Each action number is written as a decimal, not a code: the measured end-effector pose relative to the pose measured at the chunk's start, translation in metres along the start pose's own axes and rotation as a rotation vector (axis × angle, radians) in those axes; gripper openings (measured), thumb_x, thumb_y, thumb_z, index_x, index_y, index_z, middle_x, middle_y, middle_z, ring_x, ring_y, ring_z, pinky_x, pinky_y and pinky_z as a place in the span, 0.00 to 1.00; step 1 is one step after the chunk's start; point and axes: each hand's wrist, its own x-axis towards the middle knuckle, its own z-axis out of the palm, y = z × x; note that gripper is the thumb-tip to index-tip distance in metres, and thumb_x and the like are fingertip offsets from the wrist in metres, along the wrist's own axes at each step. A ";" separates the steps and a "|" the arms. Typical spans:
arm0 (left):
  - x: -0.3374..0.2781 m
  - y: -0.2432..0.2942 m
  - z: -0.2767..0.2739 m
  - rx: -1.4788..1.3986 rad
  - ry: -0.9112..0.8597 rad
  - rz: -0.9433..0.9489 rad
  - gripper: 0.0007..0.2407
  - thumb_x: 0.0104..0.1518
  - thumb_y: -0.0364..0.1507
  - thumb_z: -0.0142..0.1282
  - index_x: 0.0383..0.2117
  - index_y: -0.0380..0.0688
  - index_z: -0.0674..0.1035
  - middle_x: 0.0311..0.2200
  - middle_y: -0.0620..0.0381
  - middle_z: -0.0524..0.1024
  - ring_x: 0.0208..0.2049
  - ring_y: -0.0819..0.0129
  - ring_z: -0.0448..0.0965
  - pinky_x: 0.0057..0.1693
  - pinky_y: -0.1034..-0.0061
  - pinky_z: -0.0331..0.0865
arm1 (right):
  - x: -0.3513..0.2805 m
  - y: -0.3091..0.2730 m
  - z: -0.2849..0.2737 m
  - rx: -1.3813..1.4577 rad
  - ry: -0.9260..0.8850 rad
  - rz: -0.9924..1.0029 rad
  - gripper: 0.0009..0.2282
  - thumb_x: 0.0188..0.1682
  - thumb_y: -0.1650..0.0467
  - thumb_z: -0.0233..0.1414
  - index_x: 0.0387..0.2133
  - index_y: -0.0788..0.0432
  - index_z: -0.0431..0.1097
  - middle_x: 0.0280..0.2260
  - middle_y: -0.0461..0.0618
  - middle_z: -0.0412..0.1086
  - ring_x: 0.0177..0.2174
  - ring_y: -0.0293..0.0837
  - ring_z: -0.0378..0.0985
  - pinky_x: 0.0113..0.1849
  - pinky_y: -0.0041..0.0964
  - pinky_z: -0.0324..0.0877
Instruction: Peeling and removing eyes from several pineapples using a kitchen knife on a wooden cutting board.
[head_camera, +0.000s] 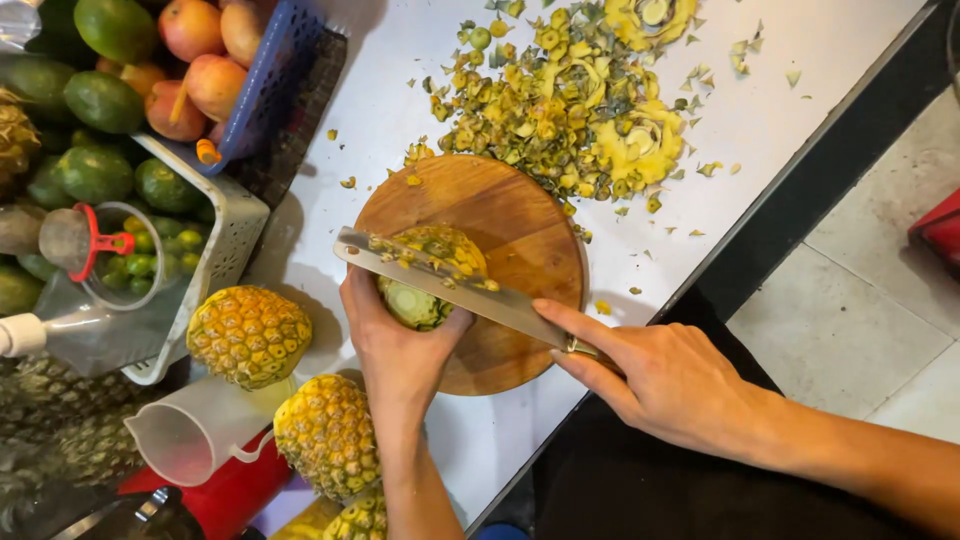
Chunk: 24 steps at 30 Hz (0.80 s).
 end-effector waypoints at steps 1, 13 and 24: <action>0.000 0.002 0.000 0.008 -0.002 -0.009 0.42 0.33 0.31 0.75 0.61 0.39 0.65 0.53 0.44 0.68 0.55 0.48 0.72 0.60 0.62 0.68 | -0.004 0.001 0.002 -0.007 0.029 -0.013 0.28 0.50 0.58 0.48 0.67 0.34 0.56 0.20 0.53 0.74 0.18 0.57 0.78 0.22 0.51 0.73; 0.000 -0.008 0.004 0.007 0.037 0.079 0.43 0.34 0.29 0.75 0.63 0.39 0.64 0.53 0.42 0.67 0.56 0.47 0.71 0.60 0.61 0.67 | 0.022 -0.005 -0.003 0.007 -0.012 -0.006 0.28 0.51 0.58 0.46 0.68 0.35 0.53 0.16 0.54 0.71 0.14 0.57 0.75 0.21 0.52 0.71; 0.000 -0.003 0.006 0.024 0.025 0.083 0.43 0.35 0.29 0.75 0.64 0.40 0.64 0.52 0.42 0.67 0.55 0.47 0.70 0.61 0.58 0.66 | 0.028 0.015 0.007 0.080 -0.003 0.024 0.29 0.50 0.57 0.46 0.68 0.35 0.54 0.15 0.54 0.70 0.12 0.57 0.75 0.19 0.50 0.72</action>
